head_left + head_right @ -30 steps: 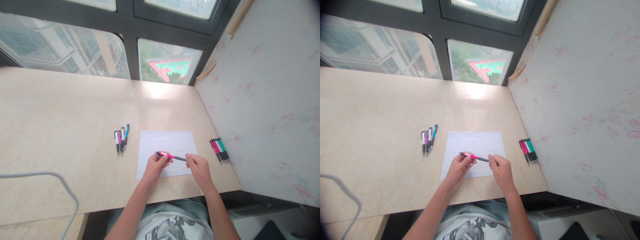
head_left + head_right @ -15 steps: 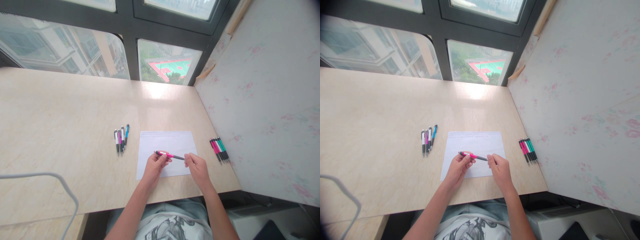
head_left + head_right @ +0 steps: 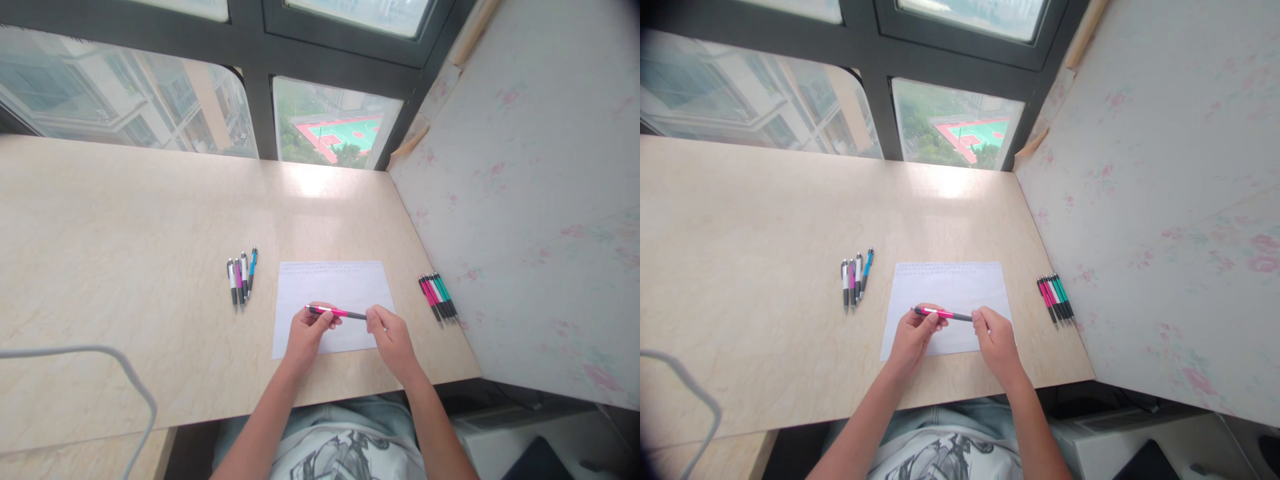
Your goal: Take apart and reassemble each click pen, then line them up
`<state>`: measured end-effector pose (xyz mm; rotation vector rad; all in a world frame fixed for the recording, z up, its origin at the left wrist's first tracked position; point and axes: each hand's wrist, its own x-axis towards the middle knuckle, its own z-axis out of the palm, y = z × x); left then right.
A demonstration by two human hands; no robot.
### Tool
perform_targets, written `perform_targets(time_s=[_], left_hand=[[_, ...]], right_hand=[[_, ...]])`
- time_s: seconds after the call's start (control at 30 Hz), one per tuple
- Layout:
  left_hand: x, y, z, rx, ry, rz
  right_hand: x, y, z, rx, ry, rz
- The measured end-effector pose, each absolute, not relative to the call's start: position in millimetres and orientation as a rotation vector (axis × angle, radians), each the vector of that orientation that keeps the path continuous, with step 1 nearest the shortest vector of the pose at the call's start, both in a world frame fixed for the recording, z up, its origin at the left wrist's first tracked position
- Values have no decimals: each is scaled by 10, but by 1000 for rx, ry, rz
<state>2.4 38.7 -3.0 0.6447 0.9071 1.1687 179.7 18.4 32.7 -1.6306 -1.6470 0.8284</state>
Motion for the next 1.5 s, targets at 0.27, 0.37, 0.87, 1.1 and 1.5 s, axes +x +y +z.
perform_targets(time_s=[0.27, 0.37, 0.87, 1.1, 1.5], left_hand=[[29, 394, -55, 689, 937, 1171], [32, 406, -41, 735, 985, 1173], [-4, 338, 17, 998, 1143, 1204], [-223, 358, 50, 1102, 1338, 1295], [-319, 259, 10, 1485, 1442, 1210]], right_hand=[[1772, 114, 232, -1608, -1524, 1110], [1742, 111, 235, -1611, -1584, 1133], [1518, 172, 223, -1395, -1434, 1277], [1811, 200, 194, -1329, -1052, 1212], [1965, 139, 231, -1232, -896, 1161]])
